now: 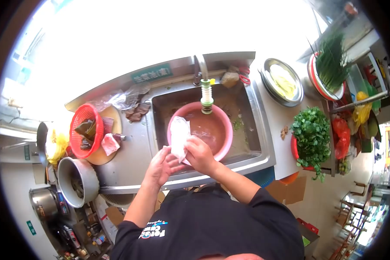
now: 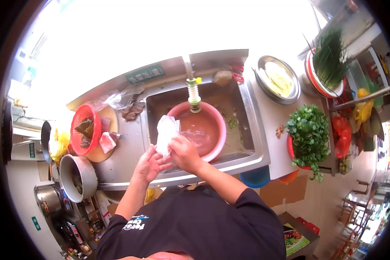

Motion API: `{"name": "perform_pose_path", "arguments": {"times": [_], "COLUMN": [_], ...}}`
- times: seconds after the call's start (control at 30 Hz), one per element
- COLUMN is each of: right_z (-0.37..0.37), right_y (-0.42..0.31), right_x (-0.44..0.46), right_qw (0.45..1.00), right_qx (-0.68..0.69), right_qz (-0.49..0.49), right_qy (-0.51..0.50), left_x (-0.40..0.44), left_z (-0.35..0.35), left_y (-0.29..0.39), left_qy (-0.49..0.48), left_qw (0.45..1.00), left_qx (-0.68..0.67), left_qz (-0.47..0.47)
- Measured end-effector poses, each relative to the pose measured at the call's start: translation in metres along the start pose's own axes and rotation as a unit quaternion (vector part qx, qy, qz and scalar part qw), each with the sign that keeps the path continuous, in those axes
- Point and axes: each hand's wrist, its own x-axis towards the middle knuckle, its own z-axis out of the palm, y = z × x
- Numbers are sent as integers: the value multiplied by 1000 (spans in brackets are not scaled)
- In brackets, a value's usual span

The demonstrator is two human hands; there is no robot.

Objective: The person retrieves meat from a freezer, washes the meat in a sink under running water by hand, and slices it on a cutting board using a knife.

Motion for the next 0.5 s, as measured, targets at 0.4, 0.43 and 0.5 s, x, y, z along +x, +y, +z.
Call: {"name": "perform_pose_path", "arguments": {"times": [0.4, 0.43, 0.5], "right_z": [148, 163, 186], "right_y": [-58, -59, -81], "right_x": [47, 52, 64], "right_qw": [846, 873, 877], "right_qx": [403, 358, 342], "right_qz": [340, 317, 318], "right_qy": [-79, -96, -112], "left_x": [-31, -36, -45], "left_z": [-126, -143, -184], "left_y": [74, 86, 122], "left_qy": [-124, -118, 2], "left_qw": [920, 921, 830], "left_qx": [160, 157, 339], "left_qz": [334, 336, 443]}}
